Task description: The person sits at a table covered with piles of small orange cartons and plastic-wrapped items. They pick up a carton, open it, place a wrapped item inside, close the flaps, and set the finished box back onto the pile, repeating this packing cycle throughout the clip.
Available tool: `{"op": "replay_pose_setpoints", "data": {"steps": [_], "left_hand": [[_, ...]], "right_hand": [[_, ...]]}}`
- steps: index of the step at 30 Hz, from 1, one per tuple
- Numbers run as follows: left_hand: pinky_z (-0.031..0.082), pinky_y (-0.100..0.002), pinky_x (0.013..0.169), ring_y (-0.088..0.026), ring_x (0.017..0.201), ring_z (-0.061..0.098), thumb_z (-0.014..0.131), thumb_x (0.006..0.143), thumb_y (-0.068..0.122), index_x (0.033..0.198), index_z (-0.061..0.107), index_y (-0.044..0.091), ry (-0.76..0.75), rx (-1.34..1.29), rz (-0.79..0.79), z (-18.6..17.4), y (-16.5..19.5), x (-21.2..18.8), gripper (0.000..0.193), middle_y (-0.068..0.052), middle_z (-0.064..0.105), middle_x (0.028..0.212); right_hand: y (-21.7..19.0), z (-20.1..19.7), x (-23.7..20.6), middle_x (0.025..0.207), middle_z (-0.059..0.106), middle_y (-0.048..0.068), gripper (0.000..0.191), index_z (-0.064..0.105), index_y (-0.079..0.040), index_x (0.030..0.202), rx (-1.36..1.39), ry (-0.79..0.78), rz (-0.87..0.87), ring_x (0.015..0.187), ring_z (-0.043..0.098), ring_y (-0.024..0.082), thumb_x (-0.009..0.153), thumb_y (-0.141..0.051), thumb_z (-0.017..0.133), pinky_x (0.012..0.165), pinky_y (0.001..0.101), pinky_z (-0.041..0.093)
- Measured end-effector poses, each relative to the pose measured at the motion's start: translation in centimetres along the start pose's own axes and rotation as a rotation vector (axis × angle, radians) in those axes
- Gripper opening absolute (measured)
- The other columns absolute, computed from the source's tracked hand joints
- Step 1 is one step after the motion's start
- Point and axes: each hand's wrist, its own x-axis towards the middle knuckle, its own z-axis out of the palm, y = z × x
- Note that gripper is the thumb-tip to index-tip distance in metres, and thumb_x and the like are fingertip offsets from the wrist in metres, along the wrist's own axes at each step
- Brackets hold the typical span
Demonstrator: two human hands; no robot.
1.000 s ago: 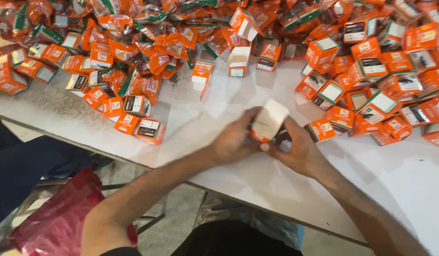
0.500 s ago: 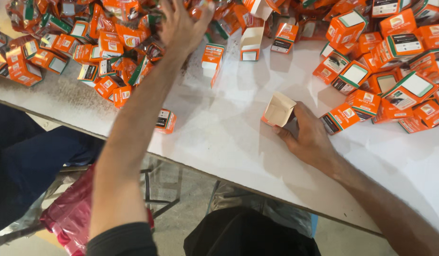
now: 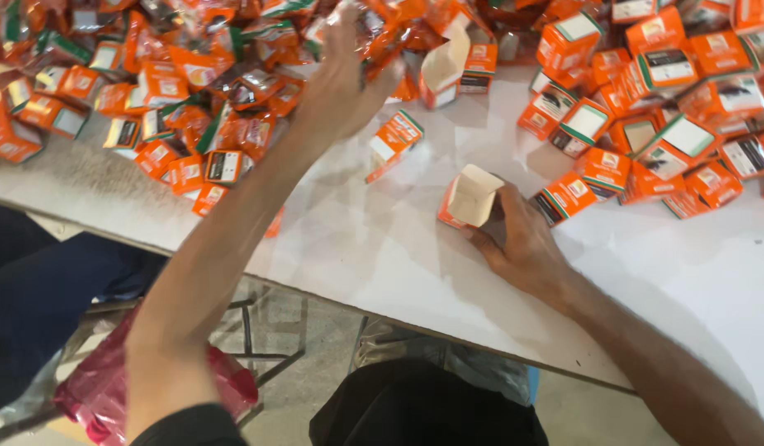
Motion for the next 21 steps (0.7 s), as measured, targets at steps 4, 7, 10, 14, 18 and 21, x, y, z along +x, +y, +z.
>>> {"op": "replay_pose_setpoints", "data": {"steps": [4,7,10,14,18,21], "left_hand": [[0.057,-0.053,0.065,-0.043,0.101,0.067,0.08,0.089,0.058,0.138,0.04,0.002,-0.111,0.342,0.011,0.8,2.5,-6.4,0.085,-0.031,0.046,0.139],[0.056,-0.054,0.069,-0.042,0.093,0.068,0.076,0.092,0.04,0.151,0.037,-0.001,-0.319,0.247,0.05,3.1,3.7,-5.8,0.082,-0.028,0.056,0.127],[0.055,-0.053,0.079,-0.037,0.101,0.068,0.077,0.085,0.033,0.121,0.056,0.004,-0.493,0.091,0.312,1.6,2.8,-0.3,0.051,-0.015,0.069,0.109],[0.053,-0.053,0.081,-0.036,0.097,0.066,0.075,0.106,0.021,0.116,0.06,0.006,0.047,0.253,0.358,-2.2,1.0,4.6,0.024,-0.015,0.068,0.104],[0.055,-0.049,0.08,-0.036,0.102,0.062,0.072,0.09,0.007,0.114,0.059,0.006,0.125,0.43,0.443,0.1,0.4,1.7,0.027,-0.015,0.062,0.108],[0.056,-0.048,0.064,-0.038,0.095,0.062,0.074,0.071,0.013,0.118,0.06,-0.004,-0.1,0.511,0.286,3.8,0.2,-0.5,0.052,-0.021,0.059,0.1]], "right_hand": [[0.1,0.4,0.2,0.114,0.066,0.021,0.056,0.046,0.0,0.133,0.064,0.012,-0.024,0.098,0.068,0.037,0.092,-0.021,0.078,0.08,0.0468,0.054],[-0.4,0.2,0.4,0.11,0.067,0.02,0.062,0.046,0.001,0.135,0.032,-0.019,0.057,0.089,0.068,0.036,0.088,-0.023,0.079,0.077,0.047,0.053],[-0.7,-0.2,0.3,0.123,0.065,0.02,0.066,0.036,0.006,0.144,0.274,0.044,-0.05,0.107,0.069,0.035,0.096,-0.022,0.073,0.089,0.0429,0.056],[-0.5,-0.1,0.0,0.111,0.068,0.018,0.058,0.045,0.004,0.129,0.138,-0.002,0.061,0.097,0.068,0.034,0.091,-0.023,0.078,0.082,0.0436,0.054],[-0.1,-0.5,-0.3,0.108,0.067,0.019,0.051,0.053,0.003,0.123,0.06,-0.018,0.047,0.099,0.067,0.035,0.088,-0.021,0.08,0.084,0.0451,0.054],[-0.2,-0.7,-0.4,0.111,0.066,0.021,0.056,0.051,0.005,0.128,0.078,0.018,0.013,0.101,0.066,0.036,0.087,-0.021,0.08,0.085,0.045,0.053]]}}
